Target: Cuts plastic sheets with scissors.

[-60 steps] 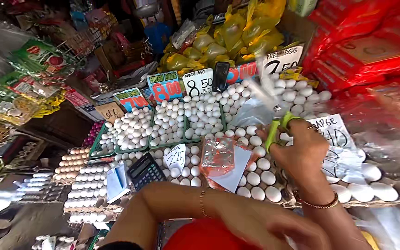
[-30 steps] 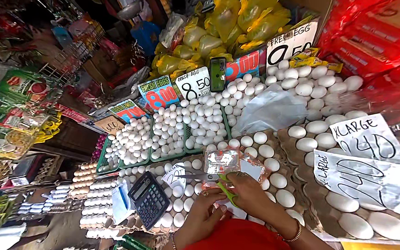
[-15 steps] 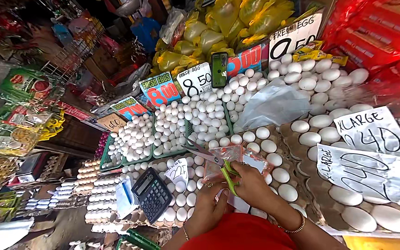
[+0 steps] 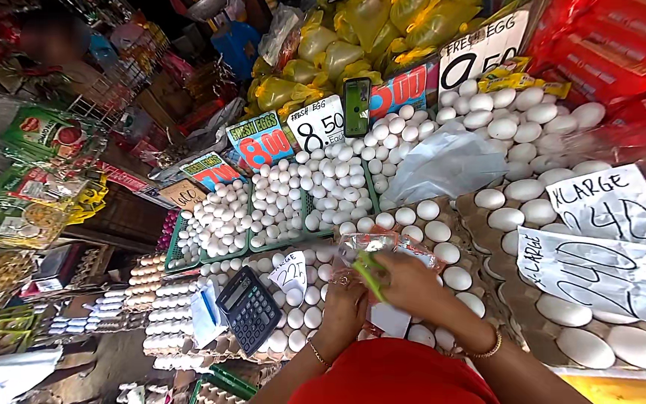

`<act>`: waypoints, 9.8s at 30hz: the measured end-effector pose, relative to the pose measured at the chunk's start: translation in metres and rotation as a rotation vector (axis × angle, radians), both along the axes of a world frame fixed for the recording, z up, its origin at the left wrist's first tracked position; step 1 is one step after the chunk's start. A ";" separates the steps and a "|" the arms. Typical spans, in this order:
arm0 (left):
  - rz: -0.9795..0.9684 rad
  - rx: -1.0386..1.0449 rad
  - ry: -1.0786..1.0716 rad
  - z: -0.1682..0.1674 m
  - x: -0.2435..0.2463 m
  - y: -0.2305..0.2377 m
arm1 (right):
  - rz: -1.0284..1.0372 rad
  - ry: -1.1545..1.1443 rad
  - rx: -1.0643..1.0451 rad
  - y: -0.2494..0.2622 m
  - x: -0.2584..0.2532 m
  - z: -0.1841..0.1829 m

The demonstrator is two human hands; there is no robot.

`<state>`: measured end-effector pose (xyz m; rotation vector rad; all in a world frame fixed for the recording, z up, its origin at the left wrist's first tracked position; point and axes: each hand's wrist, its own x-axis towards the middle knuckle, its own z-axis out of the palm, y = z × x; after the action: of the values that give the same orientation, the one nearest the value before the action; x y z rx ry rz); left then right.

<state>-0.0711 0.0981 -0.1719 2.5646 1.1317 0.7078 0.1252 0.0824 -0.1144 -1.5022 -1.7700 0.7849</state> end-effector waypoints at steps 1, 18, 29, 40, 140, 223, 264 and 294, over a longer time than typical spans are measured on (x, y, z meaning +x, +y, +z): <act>-0.028 0.010 0.033 0.000 0.000 0.001 | -0.139 0.047 0.085 0.004 0.012 0.005; -0.147 0.141 0.006 -0.010 0.000 0.019 | -0.669 -0.165 0.759 0.012 0.040 0.031; -0.163 0.003 -0.116 -0.007 -0.002 0.024 | -0.777 0.090 0.602 -0.001 0.060 0.027; -0.216 -0.307 -0.170 0.012 -0.007 0.028 | -0.660 0.059 0.599 -0.005 0.046 0.008; -0.451 0.107 -0.393 0.037 0.017 0.009 | -0.263 0.892 0.120 -0.028 0.010 -0.032; -0.024 -0.996 -1.561 0.138 0.050 0.074 | 0.696 1.277 -0.178 -0.043 -0.002 -0.030; 0.033 -0.942 -1.456 0.124 0.059 0.061 | 0.670 1.476 -0.148 -0.037 -0.005 -0.018; -0.053 -0.942 -0.819 0.049 -0.011 0.051 | 0.402 1.472 -0.433 -0.084 0.016 -0.051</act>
<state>-0.0824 0.1495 -0.1229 1.3098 0.8021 0.8196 0.1414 -0.0015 -0.1651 -0.3563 -0.7159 1.8847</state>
